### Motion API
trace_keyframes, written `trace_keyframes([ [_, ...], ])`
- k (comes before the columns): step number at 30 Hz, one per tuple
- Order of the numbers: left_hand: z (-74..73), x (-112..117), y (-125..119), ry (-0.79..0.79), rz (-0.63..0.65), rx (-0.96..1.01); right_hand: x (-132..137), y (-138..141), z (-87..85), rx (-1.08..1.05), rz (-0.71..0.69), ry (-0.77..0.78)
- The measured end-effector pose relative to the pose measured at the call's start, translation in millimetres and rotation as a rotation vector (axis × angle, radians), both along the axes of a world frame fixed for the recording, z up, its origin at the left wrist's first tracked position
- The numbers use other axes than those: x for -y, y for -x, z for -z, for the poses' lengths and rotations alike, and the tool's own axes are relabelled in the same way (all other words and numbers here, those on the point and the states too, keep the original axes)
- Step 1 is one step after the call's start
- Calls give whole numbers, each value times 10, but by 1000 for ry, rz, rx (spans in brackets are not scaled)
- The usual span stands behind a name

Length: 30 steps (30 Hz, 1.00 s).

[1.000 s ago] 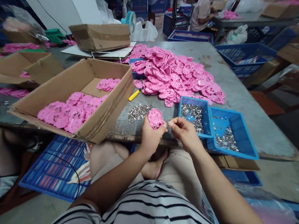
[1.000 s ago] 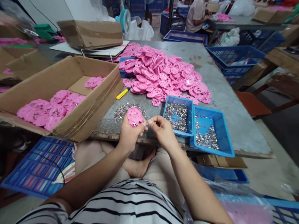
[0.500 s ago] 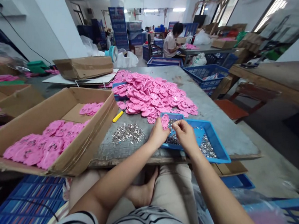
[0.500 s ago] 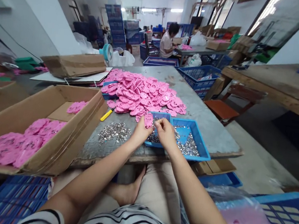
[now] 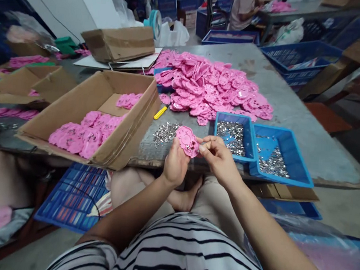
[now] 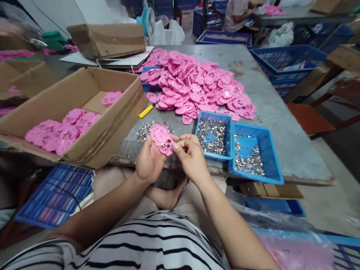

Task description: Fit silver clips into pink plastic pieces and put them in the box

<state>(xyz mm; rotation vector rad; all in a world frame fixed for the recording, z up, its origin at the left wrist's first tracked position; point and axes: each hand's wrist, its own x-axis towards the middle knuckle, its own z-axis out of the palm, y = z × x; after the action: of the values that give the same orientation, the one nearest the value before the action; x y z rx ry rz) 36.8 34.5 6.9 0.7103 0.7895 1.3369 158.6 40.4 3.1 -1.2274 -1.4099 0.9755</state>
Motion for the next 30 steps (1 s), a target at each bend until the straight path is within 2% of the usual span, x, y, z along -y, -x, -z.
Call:
trace_keyframes([
  [5, 10, 93, 38, -45, -83, -23, 54, 162, 17, 45, 6, -20],
  [12, -4, 127, 45, -15, -118, 49, 74, 269, -36, 52, 40, -28],
  [24, 41, 139, 54, -57, -150, 37, 53, 328, -40, 88, 41, -45],
  [30, 40, 151, 18, -55, -143, 19, 82, 397, 70, 159, 98, -175],
])
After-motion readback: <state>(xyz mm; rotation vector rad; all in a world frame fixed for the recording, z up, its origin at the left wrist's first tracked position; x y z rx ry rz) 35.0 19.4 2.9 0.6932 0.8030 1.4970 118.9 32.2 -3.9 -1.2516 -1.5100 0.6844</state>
